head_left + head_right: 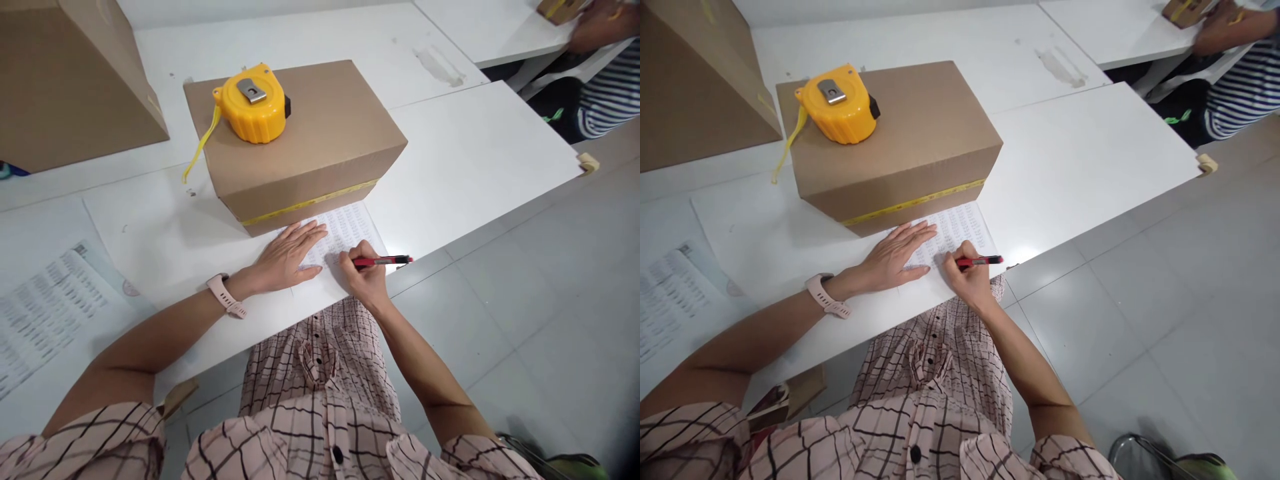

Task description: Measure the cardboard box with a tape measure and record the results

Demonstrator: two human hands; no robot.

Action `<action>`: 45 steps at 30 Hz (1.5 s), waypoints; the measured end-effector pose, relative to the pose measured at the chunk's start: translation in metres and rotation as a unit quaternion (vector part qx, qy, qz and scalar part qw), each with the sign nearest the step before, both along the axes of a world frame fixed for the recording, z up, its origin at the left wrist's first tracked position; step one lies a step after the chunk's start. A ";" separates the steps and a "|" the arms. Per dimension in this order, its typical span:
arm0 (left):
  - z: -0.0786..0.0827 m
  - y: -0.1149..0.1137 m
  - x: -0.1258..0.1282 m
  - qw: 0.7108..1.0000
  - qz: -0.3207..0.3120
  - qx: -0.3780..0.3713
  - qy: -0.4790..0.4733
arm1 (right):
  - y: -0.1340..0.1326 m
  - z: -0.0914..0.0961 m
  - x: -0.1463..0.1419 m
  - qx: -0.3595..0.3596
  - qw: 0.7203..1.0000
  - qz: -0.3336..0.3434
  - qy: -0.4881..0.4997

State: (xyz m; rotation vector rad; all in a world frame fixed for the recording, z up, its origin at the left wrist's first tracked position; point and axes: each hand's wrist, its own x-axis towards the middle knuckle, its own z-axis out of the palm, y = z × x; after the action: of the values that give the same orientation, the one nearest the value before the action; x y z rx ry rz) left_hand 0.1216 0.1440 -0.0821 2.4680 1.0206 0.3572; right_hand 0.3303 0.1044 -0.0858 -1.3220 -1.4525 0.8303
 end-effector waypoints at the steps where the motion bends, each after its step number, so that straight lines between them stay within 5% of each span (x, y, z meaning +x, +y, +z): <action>1: 0.001 0.000 0.000 1.000 0.000 -0.003 -0.002 | 0.002 0.000 0.004 0.011 1.000 -0.024 -0.004; 6: 0.000 0.001 0.000 1.000 -0.001 -0.006 0.007 | 0.043 0.003 0.053 0.113 0.976 -0.135 -0.132; 10: 0.009 -0.005 0.001 1.000 0.004 0.000 -0.012 | 0.083 -0.001 0.102 0.141 0.925 -0.082 -0.343; 15: 0.070 -0.013 -0.002 0.977 0.017 0.115 -0.180 | 0.104 -0.015 0.123 0.107 0.895 -0.010 -0.434; 19: 0.123 0.009 -0.010 0.931 0.186 0.263 -0.170 | 0.106 -0.020 0.118 0.104 0.888 -0.035 -0.446; 23: 0.139 0.055 -0.025 0.917 0.313 0.237 -0.075 | 0.106 -0.023 0.114 0.107 0.895 -0.055 -0.430; 28: 0.149 0.072 -0.032 0.905 0.385 0.134 -0.122 | 0.101 -0.018 0.115 0.133 0.930 -0.111 -0.325; 32: 0.165 0.036 -0.011 0.905 0.289 -0.044 -0.308 | 0.083 0.029 0.095 0.194 0.962 -0.176 -0.076; 35: 0.169 0.010 0.010 0.900 0.195 -0.197 -0.336 | 0.067 0.084 0.065 0.086 0.982 0.012 0.167; 38: 0.165 -0.001 0.020 0.906 0.161 -0.231 -0.317 | 0.060 0.124 0.039 -0.047 0.943 0.198 0.264; 45: 0.162 -0.001 -0.004 0.892 0.171 -0.240 -0.342 | 0.077 0.144 0.017 -0.137 0.913 0.250 0.293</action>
State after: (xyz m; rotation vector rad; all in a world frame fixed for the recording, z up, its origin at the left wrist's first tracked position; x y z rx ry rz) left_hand 0.1175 0.1425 0.0799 1.5280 1.0517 0.8880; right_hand 0.3476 0.1811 0.0587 -0.7703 -1.2111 1.6572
